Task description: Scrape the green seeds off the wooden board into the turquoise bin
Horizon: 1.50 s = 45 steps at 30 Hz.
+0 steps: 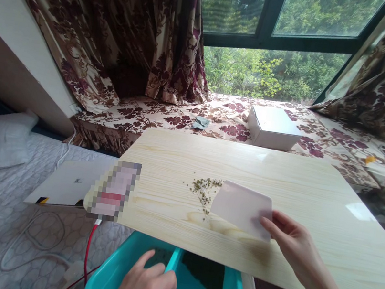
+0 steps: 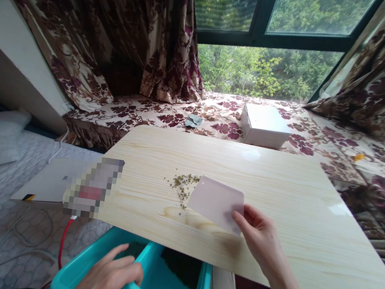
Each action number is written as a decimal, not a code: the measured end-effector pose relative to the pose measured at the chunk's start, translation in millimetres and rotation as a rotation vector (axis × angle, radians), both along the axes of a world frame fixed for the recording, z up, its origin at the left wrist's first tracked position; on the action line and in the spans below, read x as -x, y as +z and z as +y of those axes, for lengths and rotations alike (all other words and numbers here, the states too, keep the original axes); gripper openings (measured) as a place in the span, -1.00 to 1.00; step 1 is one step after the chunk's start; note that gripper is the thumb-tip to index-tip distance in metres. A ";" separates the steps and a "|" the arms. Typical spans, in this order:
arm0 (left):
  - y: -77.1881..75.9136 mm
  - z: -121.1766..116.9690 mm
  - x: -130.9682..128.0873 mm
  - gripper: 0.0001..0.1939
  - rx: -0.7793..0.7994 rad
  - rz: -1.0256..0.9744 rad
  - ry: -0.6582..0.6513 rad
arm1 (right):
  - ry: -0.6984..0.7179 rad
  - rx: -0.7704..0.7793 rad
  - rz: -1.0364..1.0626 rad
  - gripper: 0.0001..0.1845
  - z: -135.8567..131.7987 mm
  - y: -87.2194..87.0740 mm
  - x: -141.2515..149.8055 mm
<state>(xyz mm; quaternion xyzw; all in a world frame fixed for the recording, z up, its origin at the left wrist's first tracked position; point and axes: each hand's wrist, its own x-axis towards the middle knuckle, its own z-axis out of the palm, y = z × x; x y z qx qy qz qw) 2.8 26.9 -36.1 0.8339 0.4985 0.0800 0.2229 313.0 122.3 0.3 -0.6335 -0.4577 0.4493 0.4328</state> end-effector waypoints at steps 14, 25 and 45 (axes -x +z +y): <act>-0.1 -2.5 -3.1 -0.69 -0.020 0.007 0.039 | 0.031 0.018 0.004 -0.56 -2.6 13.5 10.8; -0.1 -2.7 -1.8 -0.69 -0.029 -0.018 0.052 | 0.025 0.018 -0.011 -0.53 -4.3 18.9 11.6; -2.0 -3.9 -1.6 -0.70 -0.051 -0.035 0.041 | -0.015 -0.028 -0.040 -0.50 -4.5 15.6 15.3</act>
